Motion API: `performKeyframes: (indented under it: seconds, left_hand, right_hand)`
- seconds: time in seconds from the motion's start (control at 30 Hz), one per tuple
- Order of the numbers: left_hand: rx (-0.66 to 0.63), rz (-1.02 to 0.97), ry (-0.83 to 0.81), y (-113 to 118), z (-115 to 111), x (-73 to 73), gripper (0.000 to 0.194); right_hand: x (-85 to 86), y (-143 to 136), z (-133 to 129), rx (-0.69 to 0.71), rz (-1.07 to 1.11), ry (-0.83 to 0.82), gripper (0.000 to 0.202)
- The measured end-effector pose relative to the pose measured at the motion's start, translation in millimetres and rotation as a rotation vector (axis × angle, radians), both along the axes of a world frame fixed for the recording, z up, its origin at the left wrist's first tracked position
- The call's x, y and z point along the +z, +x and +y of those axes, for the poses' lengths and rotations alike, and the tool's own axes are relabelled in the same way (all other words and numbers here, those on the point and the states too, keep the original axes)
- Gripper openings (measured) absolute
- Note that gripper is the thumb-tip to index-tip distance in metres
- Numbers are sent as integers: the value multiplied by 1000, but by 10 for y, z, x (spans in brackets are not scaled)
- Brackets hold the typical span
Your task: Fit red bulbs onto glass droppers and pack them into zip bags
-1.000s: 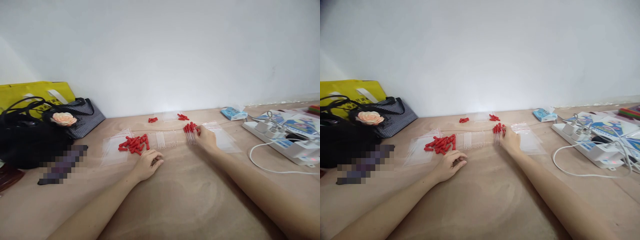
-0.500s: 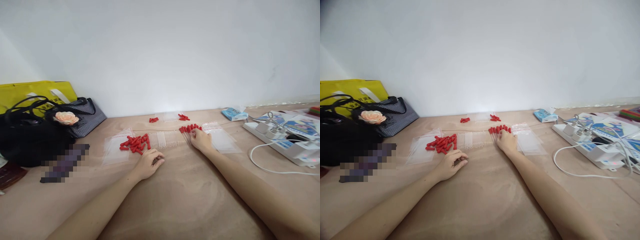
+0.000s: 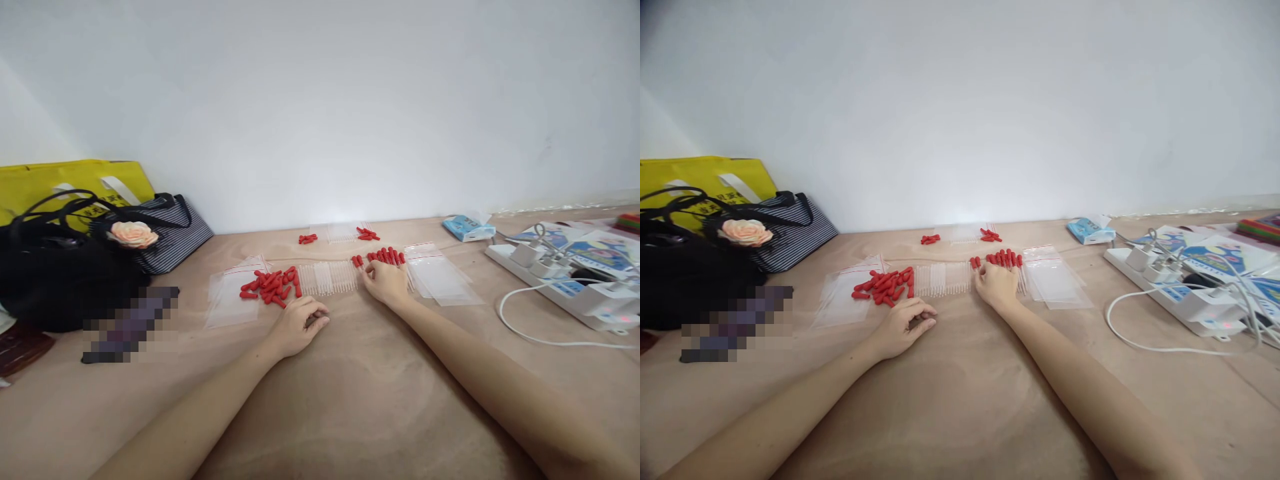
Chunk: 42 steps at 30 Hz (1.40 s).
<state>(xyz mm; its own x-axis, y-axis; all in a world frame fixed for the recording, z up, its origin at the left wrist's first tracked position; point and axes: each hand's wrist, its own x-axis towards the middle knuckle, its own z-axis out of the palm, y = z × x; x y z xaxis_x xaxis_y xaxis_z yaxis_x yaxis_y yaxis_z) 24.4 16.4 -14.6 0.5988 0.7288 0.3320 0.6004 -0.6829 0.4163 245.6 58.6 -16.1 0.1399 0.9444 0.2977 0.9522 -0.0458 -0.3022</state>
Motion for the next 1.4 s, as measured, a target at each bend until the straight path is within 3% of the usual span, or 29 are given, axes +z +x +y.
performKeyframes:
  seconds: [0.17, 0.27, 0.37, 0.43, 0.57, 0.8, 0.97, 1.07, 1.17, 1.27, 1.4]
  left_hand:
    - [-9, 18, 18, 17, -11, -18, 11]
    - [52, 99, 122, -24, 3, 13, 12]
    - [176, 259, 294, -182, 95, 139, 14]
    - [188, 352, 323, -340, 197, 262, 15]
    - [11, 486, 193, -621, 388, 434, 10]
    - [-3, 499, 98, -666, 418, 464, 8]
    - [-64, 323, -106, -400, 179, 588, 6]
    - [-18, 168, -250, -124, -13, 484, 8]
    - [60, 27, -184, 92, -133, 250, 8]
    - [43, -33, -119, 173, -163, 73, 16]
    - [16, -21, -103, 162, -151, 46, 15]
  right_hand:
    - [59, -192, 106, -54, -24, -178, 29]
    - [105, -229, 156, -81, -43, -244, 29]
    - [129, -232, 181, -83, -58, -249, 27]
    - [126, -234, 193, -80, -68, -249, 27]
    - [98, -247, 207, -69, -89, -239, 27]
    - [44, -167, 63, -37, -101, -104, 35]
    - [-136, 112, -209, 288, -10, 120, 21]
    - [-243, 294, -382, 428, 107, 213, 23]
    - [-282, 385, -502, 518, 136, 283, 32]
    - [-260, 347, -559, 597, 114, 279, 32]
    - [-207, 193, -613, 635, 75, 251, 22]
